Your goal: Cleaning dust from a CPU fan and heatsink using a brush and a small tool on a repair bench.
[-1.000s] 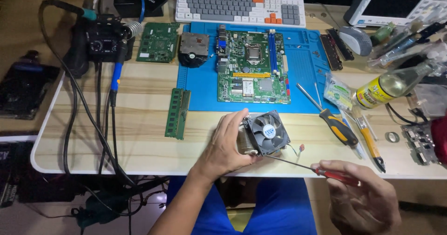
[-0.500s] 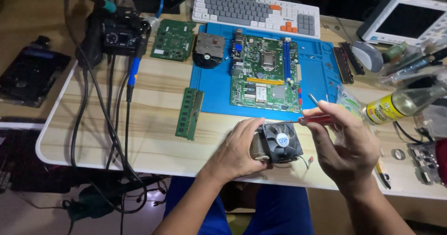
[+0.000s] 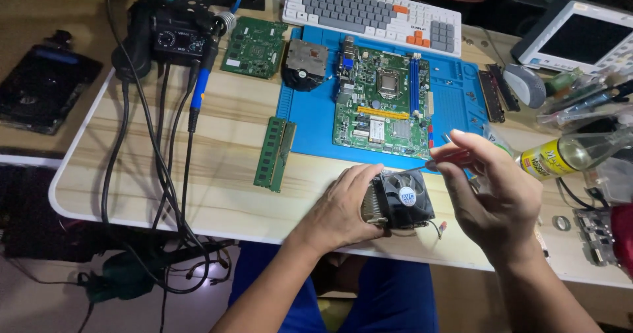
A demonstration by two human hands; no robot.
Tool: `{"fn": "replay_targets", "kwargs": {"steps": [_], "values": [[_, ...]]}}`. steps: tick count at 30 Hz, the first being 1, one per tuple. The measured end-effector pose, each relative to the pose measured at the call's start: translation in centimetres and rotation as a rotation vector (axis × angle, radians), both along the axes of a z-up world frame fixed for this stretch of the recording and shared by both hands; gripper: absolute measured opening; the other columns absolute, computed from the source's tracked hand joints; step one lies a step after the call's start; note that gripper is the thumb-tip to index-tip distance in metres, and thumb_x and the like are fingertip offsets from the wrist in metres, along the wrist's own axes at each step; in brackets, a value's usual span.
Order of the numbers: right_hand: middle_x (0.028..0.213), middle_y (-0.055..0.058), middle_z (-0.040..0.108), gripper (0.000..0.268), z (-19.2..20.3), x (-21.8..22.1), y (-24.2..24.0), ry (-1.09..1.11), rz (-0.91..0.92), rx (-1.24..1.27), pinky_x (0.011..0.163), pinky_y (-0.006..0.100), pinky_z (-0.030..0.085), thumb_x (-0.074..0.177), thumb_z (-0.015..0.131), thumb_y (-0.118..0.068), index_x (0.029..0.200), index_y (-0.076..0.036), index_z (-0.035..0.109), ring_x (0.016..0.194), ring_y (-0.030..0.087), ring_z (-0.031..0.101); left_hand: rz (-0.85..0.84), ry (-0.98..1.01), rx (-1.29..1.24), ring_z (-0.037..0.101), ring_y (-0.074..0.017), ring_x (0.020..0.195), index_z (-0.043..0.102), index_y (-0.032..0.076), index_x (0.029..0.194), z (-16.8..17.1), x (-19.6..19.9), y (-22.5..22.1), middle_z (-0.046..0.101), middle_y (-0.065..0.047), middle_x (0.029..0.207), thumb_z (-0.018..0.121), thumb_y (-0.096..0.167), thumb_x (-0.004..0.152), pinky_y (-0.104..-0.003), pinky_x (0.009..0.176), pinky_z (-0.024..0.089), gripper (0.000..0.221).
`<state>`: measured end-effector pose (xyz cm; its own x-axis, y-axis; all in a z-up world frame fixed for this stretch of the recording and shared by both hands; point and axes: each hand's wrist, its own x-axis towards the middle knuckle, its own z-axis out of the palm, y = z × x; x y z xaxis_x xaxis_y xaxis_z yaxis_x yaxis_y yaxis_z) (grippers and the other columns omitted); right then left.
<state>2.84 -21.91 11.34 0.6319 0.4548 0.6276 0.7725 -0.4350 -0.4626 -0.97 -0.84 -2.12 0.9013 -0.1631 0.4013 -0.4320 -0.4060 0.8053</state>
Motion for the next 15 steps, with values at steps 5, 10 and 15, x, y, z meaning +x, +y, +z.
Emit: {"fn": "replay_targets", "kwargs": {"steps": [5,10,15], "values": [[0.118,0.023,0.079,0.052,0.01,0.96,0.69,0.063,0.042,-0.052,0.092,0.032,0.070,0.098,0.078,0.009,0.146,0.008,0.060,0.102,0.025,0.081,0.003,0.046,0.009,0.065,-0.0343,0.136,0.051,0.006,0.155,0.57,0.11,0.02,0.065,-0.015,0.149,0.098,0.029,0.061,-0.046,0.117,0.051,0.107],[0.118,0.023,0.079,0.052,0.57,1.09,1.15,0.067,0.061,-0.066,0.092,0.032,0.069,0.097,0.078,0.011,0.145,0.009,0.060,0.102,0.025,0.081,0.004,0.080,0.013,0.064,-0.0339,0.137,0.050,0.008,0.156,0.36,0.11,-0.03,0.064,-0.014,0.150,0.100,0.031,0.059,-0.047,0.119,0.050,0.111],[0.114,0.022,0.079,0.049,0.43,1.08,1.01,0.119,0.027,-0.035,0.090,0.031,0.068,0.098,0.076,0.012,0.144,0.011,0.061,0.100,0.024,0.080,0.002,0.081,-0.006,0.063,-0.0343,0.140,0.049,0.008,0.158,0.29,-0.19,0.11,0.062,-0.014,0.154,0.099,0.029,0.063,-0.046,0.120,0.049,0.110]]}}
